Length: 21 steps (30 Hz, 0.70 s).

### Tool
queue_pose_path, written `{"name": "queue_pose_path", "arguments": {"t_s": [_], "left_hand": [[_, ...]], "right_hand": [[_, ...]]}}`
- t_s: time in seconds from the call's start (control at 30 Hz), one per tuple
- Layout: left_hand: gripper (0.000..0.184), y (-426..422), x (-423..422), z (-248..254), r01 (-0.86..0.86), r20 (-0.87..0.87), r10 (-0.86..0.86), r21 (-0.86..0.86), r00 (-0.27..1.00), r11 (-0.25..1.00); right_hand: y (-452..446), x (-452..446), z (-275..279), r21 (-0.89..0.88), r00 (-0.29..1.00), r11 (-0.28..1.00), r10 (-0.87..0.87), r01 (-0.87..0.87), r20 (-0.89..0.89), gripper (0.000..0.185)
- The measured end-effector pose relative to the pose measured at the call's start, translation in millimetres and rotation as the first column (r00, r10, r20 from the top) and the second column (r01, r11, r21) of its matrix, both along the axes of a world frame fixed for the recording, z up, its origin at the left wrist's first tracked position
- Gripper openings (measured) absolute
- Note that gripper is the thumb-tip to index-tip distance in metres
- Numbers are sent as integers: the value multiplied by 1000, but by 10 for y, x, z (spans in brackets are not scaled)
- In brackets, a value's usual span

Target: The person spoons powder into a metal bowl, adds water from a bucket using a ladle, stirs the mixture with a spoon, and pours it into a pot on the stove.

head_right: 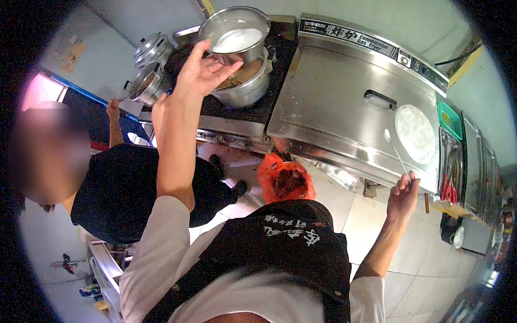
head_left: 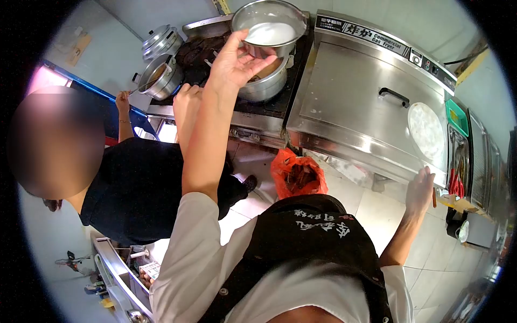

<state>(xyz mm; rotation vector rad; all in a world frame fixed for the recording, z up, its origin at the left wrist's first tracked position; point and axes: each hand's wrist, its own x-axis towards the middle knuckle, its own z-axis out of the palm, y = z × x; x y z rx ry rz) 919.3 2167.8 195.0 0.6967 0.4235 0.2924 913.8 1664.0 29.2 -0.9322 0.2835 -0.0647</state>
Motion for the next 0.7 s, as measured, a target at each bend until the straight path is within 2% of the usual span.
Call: {"name": "queue_pose_path", "arguments": {"t_s": [0.03,0.07,0.2,0.27,0.33,0.37,0.4,0.47,0.5,0.53,0.6,0.67,0.7], "left_hand": [[66,48,-2,-12,2,0,-2,-7,1000,1000],[66,65,18,-20,6,2,-6,-15,1000,1000],[65,-160,-130,-120,15,38,-20,119,999,993],[70,-172,-169,-354,77,-2,-77,29,997,997],[71,-381,-301,-466,113,-23,-113,8,993,994],[69,-388,-316,-625,180,-45,-181,-33,982,983],[64,-526,-386,-743,158,-30,-160,-39,987,987],[58,-828,-518,-830,79,-191,-88,-55,978,995],[57,-924,-560,-919,89,-245,-107,-83,964,993],[55,-985,-605,-1054,92,-298,-121,-109,947,990],[50,-1095,-789,-1270,242,-120,-258,-133,959,961],[48,-1244,-807,-1382,230,-235,-264,-165,935,959],[47,-1264,-833,-1426,263,-206,-293,-160,934,951]], "right_hand": [[-44,-34,4,-28,1000,1000,-7,8,23,29],[-81,-53,15,88,999,995,-45,46,-10,30],[91,16,241,31,999,999,-45,44,24,34],[378,26,477,-41,997,998,-42,45,62,37],[607,52,617,-39,988,999,33,-27,152,40],[748,44,720,-104,966,993,84,-60,246,41],[907,33,833,-171,932,981,145,-92,333,41],[1212,45,1006,-328,914,944,172,-45,369,42],[1355,37,1056,-384,867,920,255,-81,428,41],[1462,42,1091,-465,833,874,358,-140,422,36],[1643,90,1058,-700,775,693,535,-174,338,30],[1749,145,952,-861,705,508,624,-39,336,22],[1759,170,914,-914,682,404,656,44,323,20]]}}
